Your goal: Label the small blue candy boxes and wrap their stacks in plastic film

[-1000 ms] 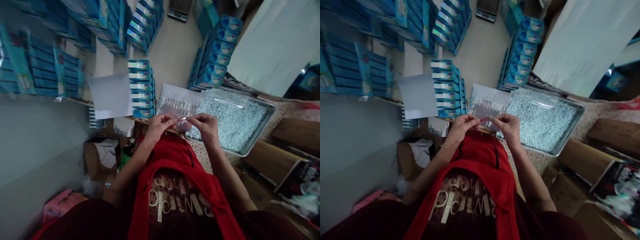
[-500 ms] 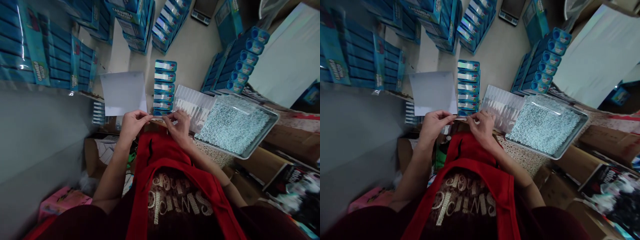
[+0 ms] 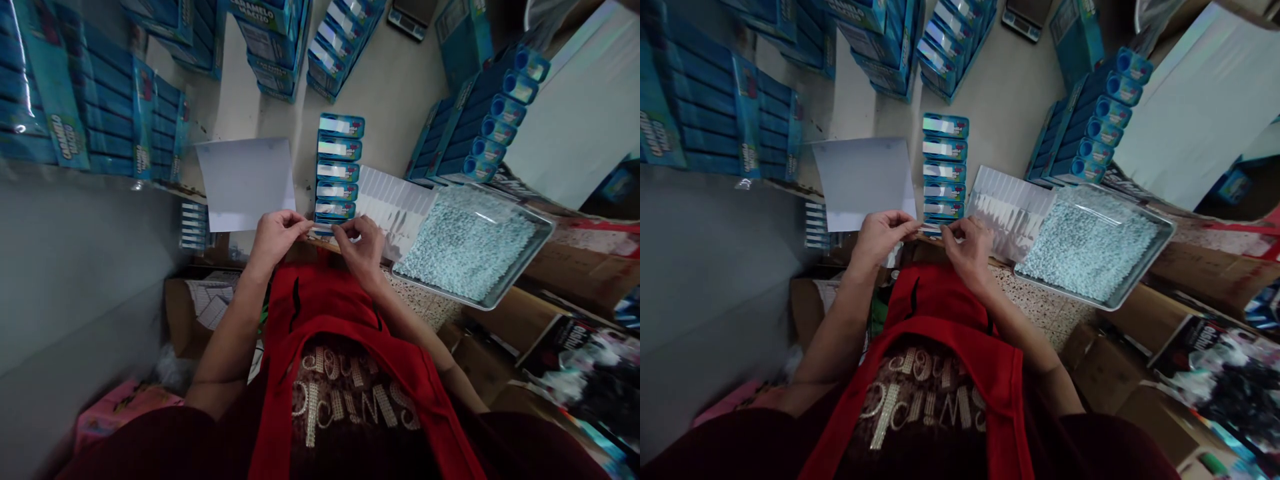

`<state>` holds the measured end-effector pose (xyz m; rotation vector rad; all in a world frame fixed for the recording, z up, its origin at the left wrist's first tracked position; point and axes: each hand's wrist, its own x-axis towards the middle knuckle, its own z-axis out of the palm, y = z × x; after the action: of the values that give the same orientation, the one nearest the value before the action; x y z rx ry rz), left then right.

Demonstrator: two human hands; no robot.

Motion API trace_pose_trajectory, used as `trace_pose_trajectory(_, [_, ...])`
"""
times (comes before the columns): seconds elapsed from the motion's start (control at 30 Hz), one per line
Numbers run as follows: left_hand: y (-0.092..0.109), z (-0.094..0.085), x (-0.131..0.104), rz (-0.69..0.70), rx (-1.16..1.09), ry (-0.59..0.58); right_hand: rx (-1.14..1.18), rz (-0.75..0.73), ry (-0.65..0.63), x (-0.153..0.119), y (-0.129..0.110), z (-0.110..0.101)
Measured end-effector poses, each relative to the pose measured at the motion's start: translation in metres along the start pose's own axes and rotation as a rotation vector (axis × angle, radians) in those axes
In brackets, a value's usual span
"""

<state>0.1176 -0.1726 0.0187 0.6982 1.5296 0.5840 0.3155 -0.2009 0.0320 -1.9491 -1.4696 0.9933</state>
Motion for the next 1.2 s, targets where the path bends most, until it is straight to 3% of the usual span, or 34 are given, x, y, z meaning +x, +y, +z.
trace_pose_trajectory(0.23, [-0.006,0.001,0.004,-0.041,-0.086,-0.040,0.009,-0.019,-0.006,0.003,-0.001,0.000])
trace_pose_trajectory(0.4, [-0.027,0.006,0.014,-0.147,-0.229,-0.078,0.041,0.212,-0.034,0.013,0.007,-0.001])
trace_pose_trajectory(0.5, [-0.047,0.017,0.026,-0.175,-0.318,-0.034,0.219,0.336,-0.061,0.015,0.016,0.002])
trace_pose_trajectory(0.6, [-0.065,0.025,0.037,-0.167,-0.385,-0.010,0.341,0.317,-0.081,0.015,0.024,0.000])
trace_pose_trajectory(0.7, [-0.069,0.028,0.046,-0.076,-0.302,0.159,0.430,0.321,-0.186,0.024,0.034,-0.010])
trace_pose_trajectory(0.77, [-0.061,0.029,0.050,0.050,-0.256,0.311,0.552,0.310,-0.217,0.037,0.040,-0.014])
trace_pose_trajectory(0.8, [-0.053,0.032,0.052,0.130,-0.253,0.329,0.616,0.283,-0.201,0.045,0.040,-0.013])
trace_pose_trajectory(0.9, [-0.024,0.045,0.054,0.303,-0.262,0.133,0.747,0.188,-0.180,0.063,0.033,0.003])
trace_pose_trajectory(0.97, [-0.007,0.055,0.052,0.280,-0.255,-0.004,0.778,0.172,-0.197,0.064,0.022,0.016])
trace_pose_trajectory(1.03, [0.006,0.061,0.047,0.211,-0.249,-0.060,0.791,0.185,-0.190,0.059,0.010,0.023])
trace_pose_trajectory(1.13, [0.027,0.059,0.050,0.175,-0.256,-0.120,0.795,0.173,-0.126,0.057,-0.006,0.019])
trace_pose_trajectory(1.2, [0.055,0.056,0.070,0.229,-0.261,-0.172,0.764,0.118,-0.076,0.076,-0.018,0.011])
